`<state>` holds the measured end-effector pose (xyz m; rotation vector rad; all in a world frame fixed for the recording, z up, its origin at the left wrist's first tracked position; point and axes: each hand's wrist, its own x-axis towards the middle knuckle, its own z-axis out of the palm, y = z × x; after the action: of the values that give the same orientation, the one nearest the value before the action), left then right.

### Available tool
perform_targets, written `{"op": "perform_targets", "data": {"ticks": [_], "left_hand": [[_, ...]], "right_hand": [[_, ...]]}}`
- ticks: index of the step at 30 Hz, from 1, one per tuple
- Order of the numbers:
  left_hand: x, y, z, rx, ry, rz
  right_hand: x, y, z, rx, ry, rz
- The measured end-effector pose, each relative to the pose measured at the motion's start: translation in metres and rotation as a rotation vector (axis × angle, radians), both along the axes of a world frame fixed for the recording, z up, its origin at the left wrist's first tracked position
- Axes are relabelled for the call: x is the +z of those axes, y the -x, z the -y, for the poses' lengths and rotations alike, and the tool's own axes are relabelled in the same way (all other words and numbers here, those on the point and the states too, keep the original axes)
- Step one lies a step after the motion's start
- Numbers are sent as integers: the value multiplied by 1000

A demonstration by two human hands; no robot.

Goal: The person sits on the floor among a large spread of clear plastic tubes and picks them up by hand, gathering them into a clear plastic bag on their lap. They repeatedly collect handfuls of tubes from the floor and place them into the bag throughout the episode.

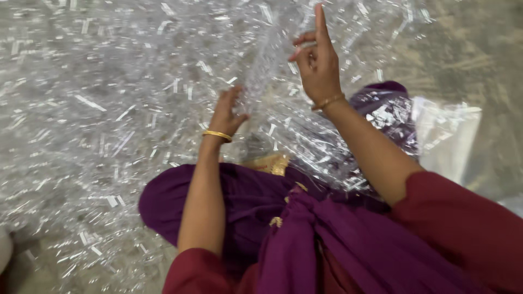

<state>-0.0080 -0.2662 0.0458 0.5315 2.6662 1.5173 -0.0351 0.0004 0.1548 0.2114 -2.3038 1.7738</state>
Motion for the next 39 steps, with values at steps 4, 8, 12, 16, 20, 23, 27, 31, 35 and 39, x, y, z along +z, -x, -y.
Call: {"op": "perform_targets", "data": {"ticks": [4,8,12,16,20,23,27,31,35,39], "left_hand": [[29,-5,-49,-135,-293,36],[64,-15,-158,-385,-797,267],[111,-44,-265,-491,-739,117],[155,-103,-338,-466,-189,-327],[159,-132,-369,-523,301,-462],[143,-114,-371,-489,400,-374],[136,-101,-369,-531,261,-390],[145,-119,-387,-577,176,-310],[147,-146,-415,-562,214,-322],[143,-166,-428,-507,61,-205]], "right_hand": [[0,-17,-51,242,36,13],[11,-79,-108,376,-122,46],[53,-152,-195,77,-134,27],[89,-241,-291,-261,-568,-14],[81,-328,-356,-424,-902,19],[54,-369,-379,-408,-1058,37],[25,-390,-387,-371,-1062,133],[20,-381,-372,-381,-1039,128],[28,-347,-337,-366,-942,-152],[31,-270,-306,-143,-818,-191]]}}
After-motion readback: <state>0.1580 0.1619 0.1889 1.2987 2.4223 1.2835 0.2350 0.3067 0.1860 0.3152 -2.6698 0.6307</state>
